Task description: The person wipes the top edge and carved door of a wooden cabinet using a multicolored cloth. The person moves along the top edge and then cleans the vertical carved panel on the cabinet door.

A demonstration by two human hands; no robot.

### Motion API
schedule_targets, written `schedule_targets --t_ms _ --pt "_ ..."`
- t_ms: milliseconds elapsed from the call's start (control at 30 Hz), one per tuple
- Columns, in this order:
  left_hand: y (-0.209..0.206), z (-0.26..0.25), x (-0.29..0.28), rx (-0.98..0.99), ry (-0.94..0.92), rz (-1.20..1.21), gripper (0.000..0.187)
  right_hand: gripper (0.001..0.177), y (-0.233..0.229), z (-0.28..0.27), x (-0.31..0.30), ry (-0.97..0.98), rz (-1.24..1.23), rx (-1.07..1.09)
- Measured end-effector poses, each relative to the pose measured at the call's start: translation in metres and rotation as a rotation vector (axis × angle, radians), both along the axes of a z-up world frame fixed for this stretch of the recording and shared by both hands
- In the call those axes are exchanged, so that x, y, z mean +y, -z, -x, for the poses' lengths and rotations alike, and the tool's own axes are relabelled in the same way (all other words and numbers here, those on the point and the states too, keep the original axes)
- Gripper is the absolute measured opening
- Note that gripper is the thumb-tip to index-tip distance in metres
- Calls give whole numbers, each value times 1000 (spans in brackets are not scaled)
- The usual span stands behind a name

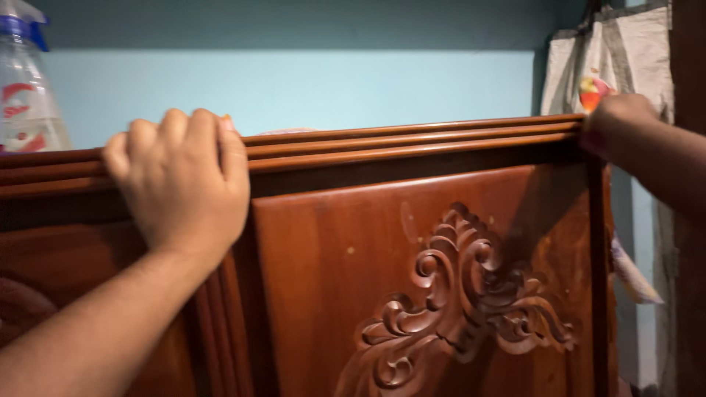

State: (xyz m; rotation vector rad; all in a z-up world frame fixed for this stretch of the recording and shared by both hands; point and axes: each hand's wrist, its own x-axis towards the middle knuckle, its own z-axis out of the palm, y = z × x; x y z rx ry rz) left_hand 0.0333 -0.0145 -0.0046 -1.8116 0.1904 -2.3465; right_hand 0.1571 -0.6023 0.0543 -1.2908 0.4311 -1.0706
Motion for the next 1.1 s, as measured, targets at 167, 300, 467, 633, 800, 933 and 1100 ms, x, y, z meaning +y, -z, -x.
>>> schedule_targets --t_ms 167,300,467,633,800,933,1100 --pt "-2 10 -5 37 16 25 33 36 -4 10 -12 -6 78 71" --pt "-2 13 -7 53 19 48 33 34 -3 16 5 12 224 181" --pt "-3 14 -9 76 10 65 34 33 5 17 10 11 341 248" --pt "-3 19 -11 110 60 81 30 31 -3 19 -17 -43 228 192" --pt "-5 20 -13 111 22 92 28 29 -3 22 -2 -53 275 211" --pt "-5 21 -12 119 9 94 29 28 13 21 29 -28 462 253" --pt "-4 23 -13 120 45 92 30 26 10 14 12 -18 416 230"
